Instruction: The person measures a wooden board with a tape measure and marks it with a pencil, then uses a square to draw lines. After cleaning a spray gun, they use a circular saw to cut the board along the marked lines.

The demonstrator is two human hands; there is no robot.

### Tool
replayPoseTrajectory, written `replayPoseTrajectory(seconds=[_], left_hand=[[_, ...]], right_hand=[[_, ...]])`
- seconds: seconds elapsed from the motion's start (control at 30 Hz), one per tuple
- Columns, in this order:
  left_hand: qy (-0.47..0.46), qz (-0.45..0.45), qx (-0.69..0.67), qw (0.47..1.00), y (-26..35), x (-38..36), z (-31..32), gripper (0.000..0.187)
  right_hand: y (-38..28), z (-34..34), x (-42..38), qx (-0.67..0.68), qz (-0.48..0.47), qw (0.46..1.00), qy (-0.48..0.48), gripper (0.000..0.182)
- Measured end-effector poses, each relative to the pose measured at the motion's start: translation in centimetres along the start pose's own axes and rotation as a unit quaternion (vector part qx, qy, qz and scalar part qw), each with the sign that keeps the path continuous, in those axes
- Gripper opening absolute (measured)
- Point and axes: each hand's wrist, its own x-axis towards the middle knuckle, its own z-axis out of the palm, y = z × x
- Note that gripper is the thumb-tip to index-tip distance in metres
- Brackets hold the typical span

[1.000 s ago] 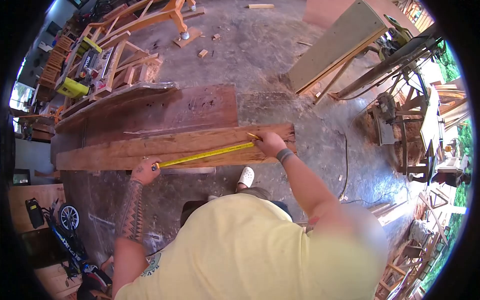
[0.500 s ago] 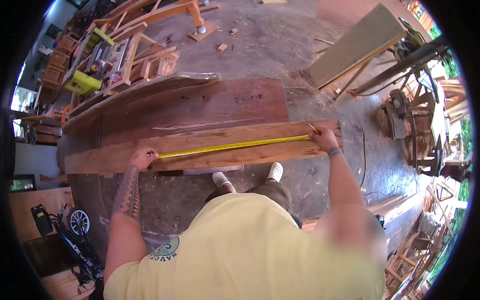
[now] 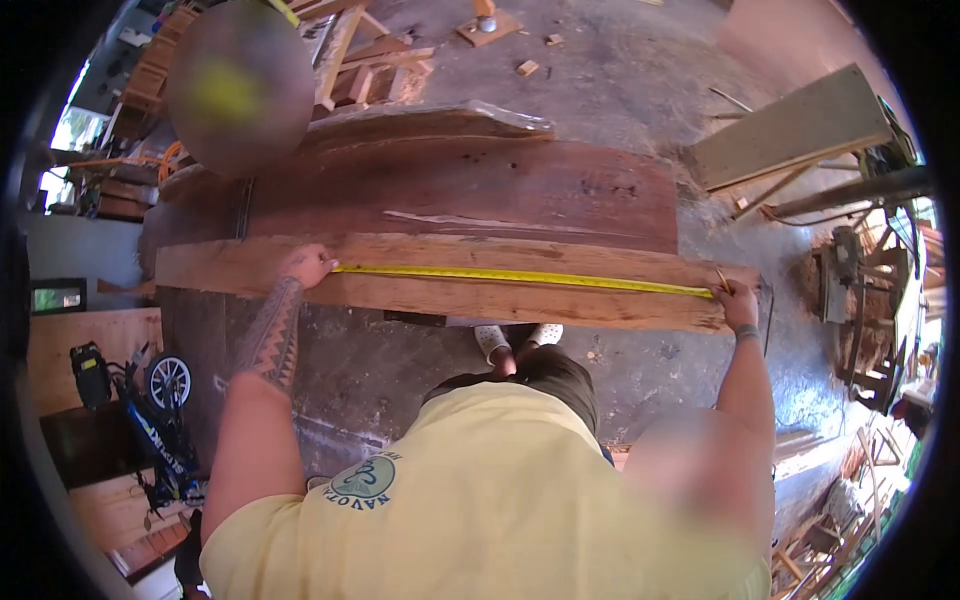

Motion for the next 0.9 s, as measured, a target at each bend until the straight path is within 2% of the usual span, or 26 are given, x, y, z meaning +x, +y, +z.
replayPoseTrajectory(seconds=[0.07, 0.2, 0.3, 0.37, 0.4, 0.43, 0.47, 0.5, 0.57, 0.6, 0.63, 0.67, 0.7, 0.9], left_hand=[[-0.025, -0.012, 0.03, 0.999, 1.1, -0.2, -1.1, 0.041], [-0.012, -0.028, 0.095, 0.995, 1.4, 0.7, -0.2, 0.045], [0.023, -0.014, 0.104, 0.994, 1.0, 1.2, 1.4, 0.045], [0.048, 0.018, 0.101, 0.994, -1.0, 2.7, 3.6, 0.045], [0.026, 0.007, 0.108, 0.994, -0.3, 2.2, 2.9, 0.046], [0.06, 0.04, 0.09, 0.993, -3.1, 4.2, 6.0, 0.047], [0.082, 0.048, 0.089, 0.992, -2.5, 3.2, 5.4, 0.048], [0.121, 0.125, 0.138, 0.975, -5.6, 5.7, 8.3, 0.049], [0.142, 0.15, 0.073, 0.976, -6.5, 6.0, 8.3, 0.044], [0.175, 0.185, 0.046, 0.966, -7.4, 6.7, 8.9, 0.039], [0.115, 0.082, 0.059, 0.988, -4.6, 4.7, 6.3, 0.038], [0.087, 0.057, 0.054, 0.993, -3.5, 4.3, 5.1, 0.038], [0.057, 0.029, 0.051, 0.997, -2.9, 3.8, 4.1, 0.038], [0.074, -0.005, 0.093, 0.993, 0.8, 1.2, 0.9, 0.044]], right_hand=[[-0.9, -0.4, -0.1, -0.032, -0.008, 0.999, -0.002, 0.03], [-2.4, -0.5, -0.2, -0.11, 0.008, 0.994, -0.008, 0.03], [-3.7, 0.0, -0.8, -0.152, -0.025, 0.987, 0.048, 0.034], [-0.9, 2.3, 1.5, -0.184, -0.114, 0.976, 0.021, 0.036], [-0.6, 4.1, 0.9, -0.217, -0.244, 0.941, 0.092, 0.033], [-3.8, 4.8, -0.4, -0.209, -0.139, 0.967, 0.034, 0.034], [-10.2, 4.7, -2.6, -0.15, -0.091, 0.985, -0.01, 0.034], [-16.8, 4.4, -4.8, -0.092, -0.038, 0.994, -0.047, 0.035], [-21.3, 9.3, -5.3, -0.054, -0.105, 0.985, -0.127, 0.044], [-23.2, 11.5, -5.6, 0.021, -0.2, 0.975, -0.099, 0.047], [-26.2, 11.5, -5.9, 0.01, -0.234, 0.962, -0.141, 0.048], [-27.4, 13.8, -5.3, 0.0, -0.278, 0.95, -0.142, 0.049], [-28.4, 14.8, -5.4, 0.005, -0.27, 0.952, -0.146, 0.05], [-29.3, 14.2, -6.0, 0.02, -0.253, 0.951, -0.178, 0.05]])
